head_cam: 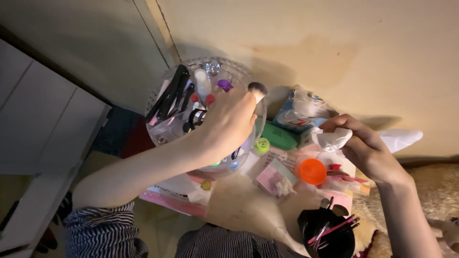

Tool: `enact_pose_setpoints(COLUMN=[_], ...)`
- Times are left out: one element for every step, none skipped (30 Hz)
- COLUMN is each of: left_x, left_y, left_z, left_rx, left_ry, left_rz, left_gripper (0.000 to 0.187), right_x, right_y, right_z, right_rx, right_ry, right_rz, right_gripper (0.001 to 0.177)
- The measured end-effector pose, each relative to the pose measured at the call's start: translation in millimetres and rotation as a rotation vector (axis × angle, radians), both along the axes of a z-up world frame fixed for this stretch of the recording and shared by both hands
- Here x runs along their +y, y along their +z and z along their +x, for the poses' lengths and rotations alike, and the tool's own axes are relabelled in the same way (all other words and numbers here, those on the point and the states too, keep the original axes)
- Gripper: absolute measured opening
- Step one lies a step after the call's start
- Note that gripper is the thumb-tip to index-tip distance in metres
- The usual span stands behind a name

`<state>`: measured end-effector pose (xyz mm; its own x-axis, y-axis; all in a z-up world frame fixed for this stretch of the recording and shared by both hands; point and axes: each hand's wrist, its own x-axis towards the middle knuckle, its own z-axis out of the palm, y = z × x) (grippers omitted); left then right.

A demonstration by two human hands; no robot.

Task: Cleaning a makeup brush and organizing a rotating makeup holder.

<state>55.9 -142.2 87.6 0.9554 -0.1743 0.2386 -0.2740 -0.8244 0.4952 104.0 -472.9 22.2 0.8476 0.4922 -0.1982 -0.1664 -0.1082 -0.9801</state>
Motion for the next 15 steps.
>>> enact_pose_setpoints(left_x=[0,0,-1,-1,-1,0,0,0,0,0,-1,-2,-3,-4,-5], left_y=[-4,-8,-12,-13,-14,-15,-15,-15,-15,-13,-11,-9,-10,-11,-11], left_z=[2,3,5,4,4,3,1,-1,-3,-4,-6,-7,-8,-10,-11], left_rx=[-0.001,0.019,0.041,0.042,0.022,0.002,0.004,-0.024,-0.053,-0.053,-0.059,-0.065,-0.065,-0.059,-0.054], left_ry=[0.0,0.005,0.01,0.008,-0.009,-0.027,-0.028,-0.046,-0.061,-0.061,-0.055,-0.05,-0.051,-0.033,-0.015], left_rz=[0.001,0.029,0.055,0.056,0.055,0.054,0.054,0.044,0.035,0.035,0.054,0.072,0.072,0.095,0.119], left_gripper=[0.019,0.014,0.008,0.008,0.008,0.008,0.008,0.008,0.008,0.008,0.01,0.012,0.012,0.012,0.012], right_x=[0,-1,-2,-3,-4,-4,-5,-6,-7,-4,-2,0,0,-1,-1], right_y=[-1,-2,-3,-4,-5,-6,-7,-8,-9,-6,-3,0,0,0,0], right_z=[1,2,1,1,1,1,2,2,4,3,2,0,0,0,0], right_rx=[-0.001,0.01,0.023,0.025,0.016,0.008,0.01,-0.008,-0.026,-0.026,0.002,0.029,0.03,0.015,0.0], right_ry=[0.0,-0.008,-0.017,-0.018,-0.016,-0.013,-0.014,0.006,0.028,0.029,0.001,-0.028,-0.028,-0.02,-0.012], right_rz=[0.001,0.004,0.005,0.005,0.023,0.042,0.041,0.064,0.086,0.086,0.072,0.057,0.057,0.046,0.036], right_gripper=[0.03,0.03,0.03,0.03,0.03,0.031,0.031,0.031,0.032,0.032,0.031,0.031,0.031,0.031,0.031])
